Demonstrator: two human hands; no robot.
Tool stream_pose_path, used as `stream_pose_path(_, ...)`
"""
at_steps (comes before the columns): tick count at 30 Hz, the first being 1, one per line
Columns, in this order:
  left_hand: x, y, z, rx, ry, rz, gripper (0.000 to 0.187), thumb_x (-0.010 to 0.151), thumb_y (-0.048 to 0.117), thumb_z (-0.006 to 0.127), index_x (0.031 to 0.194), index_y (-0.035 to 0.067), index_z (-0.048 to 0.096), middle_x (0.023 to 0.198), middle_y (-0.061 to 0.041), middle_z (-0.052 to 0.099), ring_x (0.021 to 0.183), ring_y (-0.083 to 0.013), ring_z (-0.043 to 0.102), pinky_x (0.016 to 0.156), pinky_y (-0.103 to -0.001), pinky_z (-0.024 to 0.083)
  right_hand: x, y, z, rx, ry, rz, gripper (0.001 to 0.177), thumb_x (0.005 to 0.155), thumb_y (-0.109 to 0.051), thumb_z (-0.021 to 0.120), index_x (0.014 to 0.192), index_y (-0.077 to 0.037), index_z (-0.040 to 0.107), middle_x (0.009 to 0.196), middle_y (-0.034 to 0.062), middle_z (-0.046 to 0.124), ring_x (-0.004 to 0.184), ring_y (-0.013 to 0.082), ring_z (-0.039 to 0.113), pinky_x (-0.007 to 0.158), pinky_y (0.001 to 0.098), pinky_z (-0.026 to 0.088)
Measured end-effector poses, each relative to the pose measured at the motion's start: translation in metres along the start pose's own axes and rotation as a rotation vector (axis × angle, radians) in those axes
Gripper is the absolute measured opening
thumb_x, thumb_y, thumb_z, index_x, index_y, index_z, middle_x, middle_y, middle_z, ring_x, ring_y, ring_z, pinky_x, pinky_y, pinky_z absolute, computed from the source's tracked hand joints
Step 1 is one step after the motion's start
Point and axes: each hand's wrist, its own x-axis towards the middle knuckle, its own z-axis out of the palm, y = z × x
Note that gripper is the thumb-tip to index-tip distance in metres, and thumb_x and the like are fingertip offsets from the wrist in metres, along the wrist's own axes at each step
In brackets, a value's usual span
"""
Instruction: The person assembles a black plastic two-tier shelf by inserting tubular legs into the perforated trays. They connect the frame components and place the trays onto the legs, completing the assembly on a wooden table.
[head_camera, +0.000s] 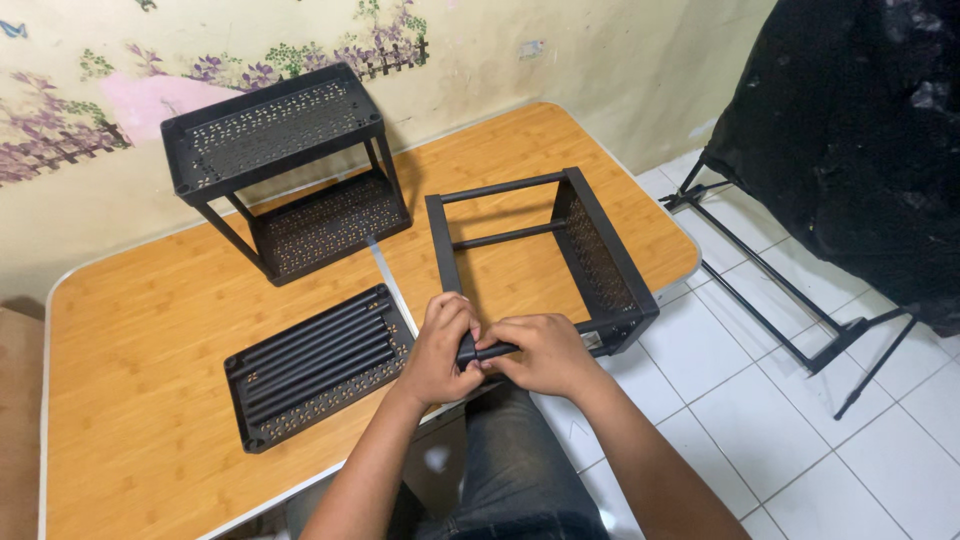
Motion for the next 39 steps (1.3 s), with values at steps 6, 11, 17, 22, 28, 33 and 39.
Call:
stream_pose_path(6,0.003,-0.001,-0.006,0.016,-0.025,-0.015,0.039,0.062,0.023,0.069,0.094,0.005,0.055,0.108,-0.016,0.055,0.123,-0.0418,0.049,0.103,-0.049,0.044,0.007,0.001,0.002,-0.038,-0.028,-0.005,0.025,0.077,-0.031,0.084,0.097,-0.018,0.075,0.092,-0.0001,0.077,0.083,0.0223,0.074,0.070,0.0362,0.056)
stream_pose_path(11,0.005,-0.002,-0.015,-0.083,-0.049,-0.023,0.044,0.063,0.019,0.067,0.103,0.005,0.057,0.113,-0.014,0.059,0.122,-0.0389,0.051,0.107,-0.047,0.042,0.014,-0.002,-0.017,-0.071,-0.029,-0.042,0.041,0.070,-0.045,0.086,0.097,-0.017,0.074,0.098,0.0026,0.075,0.098,0.0254,0.070,0.084,0.0407,0.053)
stream_pose_path(17,0.009,-0.021,0.003,-0.096,0.144,-0.268,0.042,0.076,0.005,0.065,0.117,0.006,0.055,0.120,-0.014,0.062,0.123,-0.0340,0.058,0.111,-0.043,0.043,0.029,0.048,-0.051,-0.321,0.232,0.114,0.048,0.079,-0.053,0.082,0.112,-0.020,0.072,0.129,0.0041,0.068,0.132,0.0267,0.055,0.114,0.0536,0.031)
stream_pose_path(22,0.024,-0.053,0.016,0.035,0.372,-0.387,0.062,0.077,0.011,0.075,0.132,0.002,0.050,0.139,-0.025,0.052,0.134,-0.0396,0.048,0.111,-0.046,0.040,0.035,0.112,-0.071,-0.412,0.214,0.480,0.095,0.065,-0.048,0.090,0.145,-0.013,0.050,0.149,0.0172,0.050,0.140,0.0387,0.043,0.103,0.0617,0.032)
stream_pose_path(28,0.032,-0.066,0.020,-0.154,0.255,-0.742,0.070,0.085,0.025,0.078,0.143,0.002,0.047,0.132,-0.024,0.061,0.114,-0.0357,0.063,0.095,-0.042,0.051,0.020,0.150,-0.059,-0.149,0.135,0.770,0.095,0.069,-0.037,0.088,0.147,-0.007,0.042,0.130,0.0241,0.063,0.122,0.0393,0.061,0.102,0.0445,0.049)
stream_pose_path(33,0.032,-0.051,0.008,-0.136,0.191,-0.751,0.049,0.085,0.024,0.075,0.129,0.004,0.064,0.104,-0.014,0.078,0.093,-0.0212,0.076,0.081,-0.033,0.057,0.020,0.144,-0.057,-0.168,0.146,0.804,0.059,0.088,-0.028,0.072,0.141,-0.009,0.052,0.115,0.0228,0.072,0.112,0.0410,0.067,0.095,0.0483,0.052)
stream_pose_path(39,0.030,-0.039,0.002,-0.145,0.170,-0.779,0.048,0.085,0.023,0.074,0.128,0.004,0.065,0.102,-0.013,0.078,0.091,-0.0214,0.076,0.080,-0.033,0.057,0.011,0.128,-0.056,-0.178,0.181,0.777,0.056,0.090,-0.026,0.068,0.141,-0.010,0.052,0.115,0.0232,0.072,0.112,0.0421,0.066,0.095,0.0496,0.051)
